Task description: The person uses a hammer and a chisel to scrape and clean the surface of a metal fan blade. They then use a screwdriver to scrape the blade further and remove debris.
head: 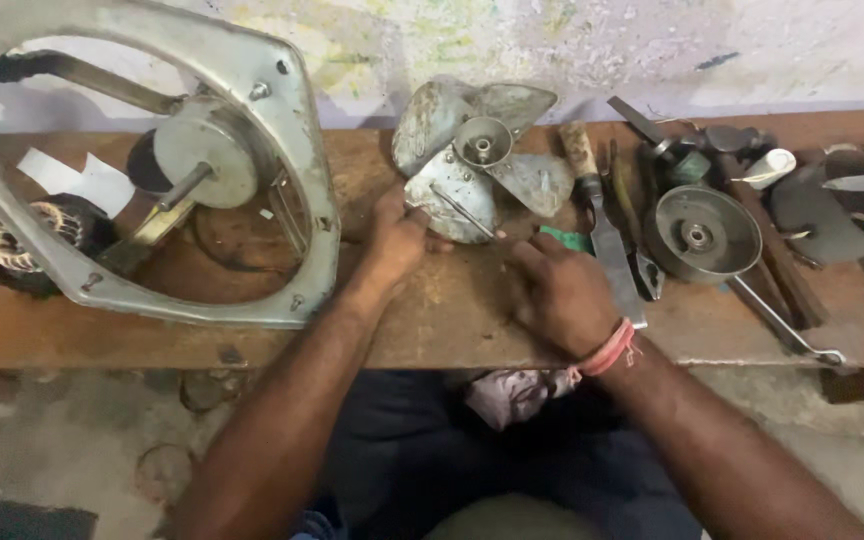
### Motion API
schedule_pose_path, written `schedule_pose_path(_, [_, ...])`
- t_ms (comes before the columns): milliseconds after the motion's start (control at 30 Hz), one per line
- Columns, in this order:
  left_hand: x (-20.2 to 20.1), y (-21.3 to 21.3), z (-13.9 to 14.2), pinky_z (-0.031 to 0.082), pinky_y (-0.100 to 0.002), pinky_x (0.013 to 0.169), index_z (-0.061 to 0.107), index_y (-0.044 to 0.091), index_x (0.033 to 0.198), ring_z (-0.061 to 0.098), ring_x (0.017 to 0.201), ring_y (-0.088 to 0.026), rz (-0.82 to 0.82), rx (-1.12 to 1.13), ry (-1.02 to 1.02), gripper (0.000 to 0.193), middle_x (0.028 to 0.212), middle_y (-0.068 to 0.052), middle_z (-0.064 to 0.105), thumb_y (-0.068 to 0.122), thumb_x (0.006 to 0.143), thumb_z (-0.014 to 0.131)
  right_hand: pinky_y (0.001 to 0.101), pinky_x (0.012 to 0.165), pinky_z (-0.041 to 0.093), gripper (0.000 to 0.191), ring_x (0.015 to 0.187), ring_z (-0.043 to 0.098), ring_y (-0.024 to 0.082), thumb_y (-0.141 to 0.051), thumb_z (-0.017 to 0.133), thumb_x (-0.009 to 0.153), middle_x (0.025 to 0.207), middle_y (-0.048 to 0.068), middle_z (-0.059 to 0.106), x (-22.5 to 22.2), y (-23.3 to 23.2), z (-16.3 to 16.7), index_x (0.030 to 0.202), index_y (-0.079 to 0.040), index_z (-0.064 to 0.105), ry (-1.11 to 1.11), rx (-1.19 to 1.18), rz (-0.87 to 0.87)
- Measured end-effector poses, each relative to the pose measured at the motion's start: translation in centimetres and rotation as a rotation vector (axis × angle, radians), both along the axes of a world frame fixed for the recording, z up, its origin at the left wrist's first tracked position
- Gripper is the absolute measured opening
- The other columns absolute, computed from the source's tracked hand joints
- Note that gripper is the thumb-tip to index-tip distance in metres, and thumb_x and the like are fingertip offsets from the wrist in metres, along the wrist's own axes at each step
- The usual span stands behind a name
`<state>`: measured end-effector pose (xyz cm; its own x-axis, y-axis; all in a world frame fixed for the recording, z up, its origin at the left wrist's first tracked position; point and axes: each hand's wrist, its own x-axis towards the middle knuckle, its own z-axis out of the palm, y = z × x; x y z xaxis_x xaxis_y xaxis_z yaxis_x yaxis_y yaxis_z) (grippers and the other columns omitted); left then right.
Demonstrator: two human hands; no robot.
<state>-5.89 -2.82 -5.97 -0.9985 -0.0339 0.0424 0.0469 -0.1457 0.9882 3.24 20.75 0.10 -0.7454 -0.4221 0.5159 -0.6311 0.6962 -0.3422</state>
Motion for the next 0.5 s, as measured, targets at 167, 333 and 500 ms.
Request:
schedule_pose_path(167, [-0.52, -0.33, -0.72, 0.063, -0.032, 0.055, 0.058, 0.001, 0.130, 0.071, 0.071, -0.019, 0.006, 0.000, 0.010, 0.036, 0.103, -0.012, 0.071, -0.006, 0.097, 0.044, 0.0496, 0.058, 0.052, 0.030, 0.076, 0.067, 0.041, -0.018, 0.069, 0.085, 0.106, 0.015, 0.070, -0.11, 0.11, 0.05, 0.114, -0.010, 0.068, 0.101, -0.069, 0.061])
schedule_pose_path(333, [-0.84, -0.48, -0.86, 0.064, -0.033, 0.057, 0.061, -0.002, 0.127, 0.072, 0.076, -0.019, -0.034, 0.003, 0.008, 0.031, 0.106, -0.013, 0.073, -0.002, 0.103, 0.042, 0.0521, 0.064, 0.052, 0.026, 0.077, 0.066, 0.042, -0.020, 0.073, 0.086, 0.100, 0.016, 0.068, -0.18, 0.16, 0.03, 0.110, -0.010, 0.068, -0.010, 0.050, -0.016])
schedule_pose_path(500, [-0.63, -0.19, -0.59, 0.063, -0.033, 0.056, 0.059, -0.001, 0.129, 0.071, 0.078, -0.019, -0.002, 0.004, 0.023, 0.034, 0.109, -0.012, 0.070, -0.005, 0.099, 0.044, 0.0505, 0.063, 0.053, 0.033, 0.078, 0.067, 0.042, -0.018, 0.071, 0.083, 0.104, 0.016, 0.069, -0.34, -0.07, 0.21, 0.115, -0.007, 0.067, 0.060, -0.036, 0.059])
